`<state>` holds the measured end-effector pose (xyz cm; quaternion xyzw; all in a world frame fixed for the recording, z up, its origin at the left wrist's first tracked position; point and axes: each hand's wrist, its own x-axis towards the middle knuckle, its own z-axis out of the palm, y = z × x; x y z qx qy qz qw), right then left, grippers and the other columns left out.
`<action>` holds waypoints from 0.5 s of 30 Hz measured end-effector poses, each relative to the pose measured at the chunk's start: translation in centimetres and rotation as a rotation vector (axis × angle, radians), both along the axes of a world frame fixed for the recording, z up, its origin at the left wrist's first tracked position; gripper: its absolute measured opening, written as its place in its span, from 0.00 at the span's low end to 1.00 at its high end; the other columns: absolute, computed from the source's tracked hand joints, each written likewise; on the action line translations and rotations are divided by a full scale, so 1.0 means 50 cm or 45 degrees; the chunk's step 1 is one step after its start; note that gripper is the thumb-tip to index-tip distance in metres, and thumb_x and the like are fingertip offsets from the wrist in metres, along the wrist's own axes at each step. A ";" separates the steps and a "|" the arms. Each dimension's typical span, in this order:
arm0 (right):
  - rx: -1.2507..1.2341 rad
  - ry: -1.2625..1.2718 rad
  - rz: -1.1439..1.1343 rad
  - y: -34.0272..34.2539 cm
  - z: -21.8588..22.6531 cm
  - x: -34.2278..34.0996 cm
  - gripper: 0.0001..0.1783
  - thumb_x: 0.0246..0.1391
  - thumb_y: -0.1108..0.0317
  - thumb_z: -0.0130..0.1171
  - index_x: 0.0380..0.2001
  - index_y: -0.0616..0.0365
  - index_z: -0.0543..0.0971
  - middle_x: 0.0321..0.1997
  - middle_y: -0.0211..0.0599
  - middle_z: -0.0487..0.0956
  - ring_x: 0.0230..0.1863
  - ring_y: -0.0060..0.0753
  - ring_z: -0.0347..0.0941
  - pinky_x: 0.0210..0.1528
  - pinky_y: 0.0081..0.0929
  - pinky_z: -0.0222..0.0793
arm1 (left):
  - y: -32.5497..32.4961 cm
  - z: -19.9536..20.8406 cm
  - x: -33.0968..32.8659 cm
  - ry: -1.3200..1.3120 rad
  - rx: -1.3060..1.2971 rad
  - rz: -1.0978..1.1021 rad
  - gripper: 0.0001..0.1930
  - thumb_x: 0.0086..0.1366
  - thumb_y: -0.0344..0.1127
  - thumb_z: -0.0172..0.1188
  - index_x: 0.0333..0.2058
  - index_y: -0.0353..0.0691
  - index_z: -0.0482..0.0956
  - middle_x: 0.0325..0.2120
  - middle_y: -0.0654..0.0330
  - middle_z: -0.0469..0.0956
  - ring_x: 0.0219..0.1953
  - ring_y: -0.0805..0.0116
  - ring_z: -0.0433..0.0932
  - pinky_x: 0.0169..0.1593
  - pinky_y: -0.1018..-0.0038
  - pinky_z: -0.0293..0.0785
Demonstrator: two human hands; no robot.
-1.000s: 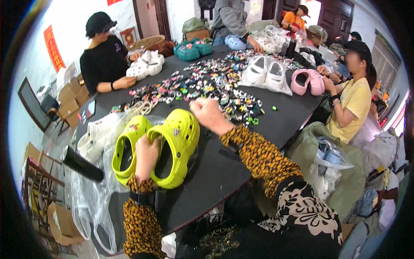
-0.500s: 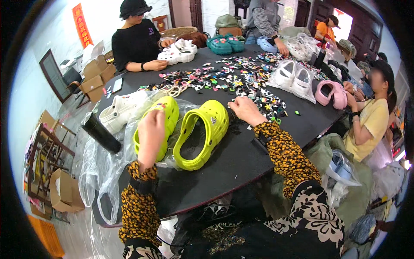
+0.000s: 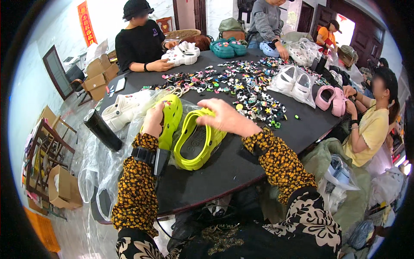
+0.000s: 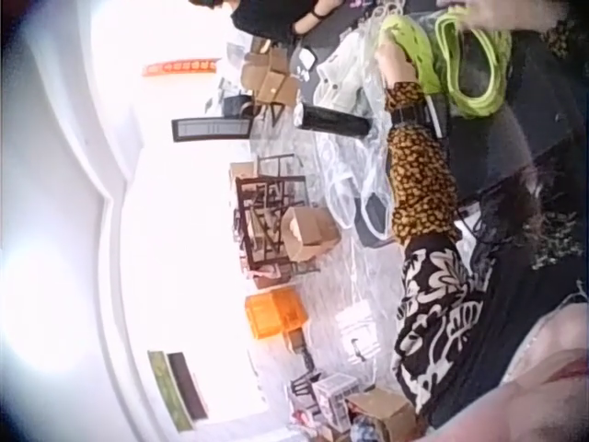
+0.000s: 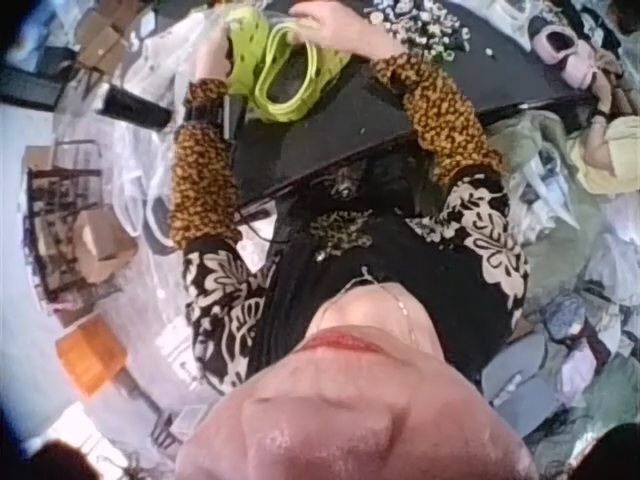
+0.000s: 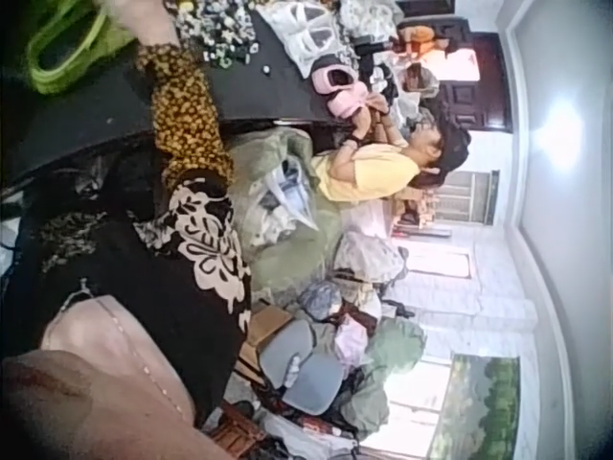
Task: The recorder is decorating clog-style shoes by inserting charms into the holes.
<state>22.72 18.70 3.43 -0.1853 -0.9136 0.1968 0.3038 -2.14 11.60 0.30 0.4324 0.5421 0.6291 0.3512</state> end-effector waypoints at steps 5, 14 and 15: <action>0.171 -0.095 -0.115 -0.056 -0.009 -0.012 0.26 0.49 0.65 0.55 0.51 0.67 0.68 0.45 0.55 0.74 0.49 0.52 0.69 0.51 0.39 0.64 | -0.006 0.008 0.036 -0.223 0.049 0.116 0.19 0.62 0.41 0.48 0.41 0.29 0.76 0.33 0.52 0.79 0.32 0.66 0.78 0.35 0.74 0.73; 0.304 0.291 -0.152 -0.078 -0.013 -0.078 0.16 0.44 0.78 0.47 0.39 0.66 0.75 0.33 0.49 0.77 0.37 0.51 0.71 0.41 0.40 0.67 | -0.071 0.103 0.104 0.040 0.406 0.188 0.13 0.67 0.34 0.49 0.42 0.29 0.74 0.37 0.60 0.77 0.37 0.76 0.74 0.42 0.79 0.69; 0.224 0.279 -0.164 -0.084 -0.007 -0.086 0.16 0.45 0.78 0.47 0.40 0.66 0.75 0.33 0.49 0.77 0.37 0.51 0.71 0.41 0.40 0.67 | -0.070 0.114 0.110 0.103 0.477 0.162 0.13 0.67 0.33 0.49 0.42 0.29 0.74 0.38 0.60 0.77 0.38 0.77 0.73 0.42 0.79 0.68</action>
